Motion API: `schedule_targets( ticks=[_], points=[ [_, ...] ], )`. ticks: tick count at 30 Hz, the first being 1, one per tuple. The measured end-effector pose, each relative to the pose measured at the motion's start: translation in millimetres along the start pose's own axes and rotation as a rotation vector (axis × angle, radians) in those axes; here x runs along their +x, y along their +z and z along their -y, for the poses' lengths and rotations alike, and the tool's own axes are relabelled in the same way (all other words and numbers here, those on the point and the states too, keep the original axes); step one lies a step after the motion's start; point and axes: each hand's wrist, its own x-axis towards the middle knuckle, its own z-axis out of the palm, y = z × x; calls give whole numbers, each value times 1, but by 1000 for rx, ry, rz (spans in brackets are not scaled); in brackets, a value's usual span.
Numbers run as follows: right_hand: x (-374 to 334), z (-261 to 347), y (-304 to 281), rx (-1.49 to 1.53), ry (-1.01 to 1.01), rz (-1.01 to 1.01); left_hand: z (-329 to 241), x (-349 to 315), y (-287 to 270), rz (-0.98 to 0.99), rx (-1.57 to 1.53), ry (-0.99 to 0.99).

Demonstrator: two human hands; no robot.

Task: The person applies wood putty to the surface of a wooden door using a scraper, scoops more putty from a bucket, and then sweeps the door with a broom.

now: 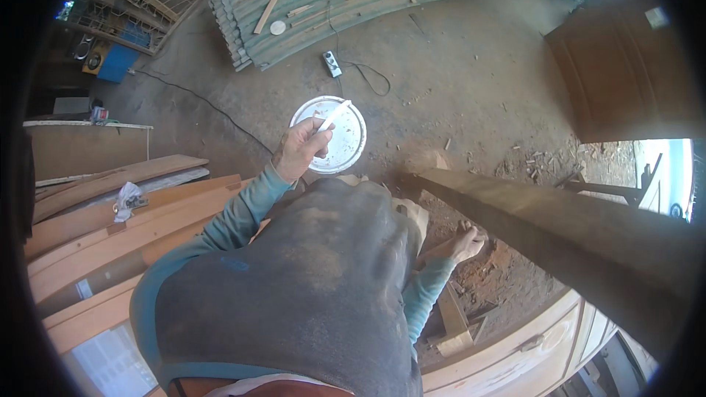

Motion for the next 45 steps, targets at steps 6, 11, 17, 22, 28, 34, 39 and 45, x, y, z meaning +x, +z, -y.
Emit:
schedule_targets(
  ticks=[6, 11, 17, 22, 28, 34, 39, 45],
  points=[
    [8, -138, -8, 267, 581, -72, 31, 4, -24, -203, -26, 22],
    [18, -300, -25, -1060, -37, 479, 32, 50, 15, -163, -151, 178],
    [-7, -269, 64, -978, 240, 617, 67, 83, -5, -289, -122, 211],
    [83, -221, 119, -755, 210, 482, 32, 187, 32, -75, -111, 139],
    [174, -46, 271, -350, 242, 648, -15, 314, 48, 9, 117, 298],
    [184, 112, 350, -324, 21, 1177, 15, 342, 121, -56, 143, 291],
    [180, 167, 493, -462, -495, 1045, -55, 446, 109, 51, 69, 294],
    [193, 199, 534, -903, -527, 828, -62, 511, 123, 126, 121, 249]
  ],
)
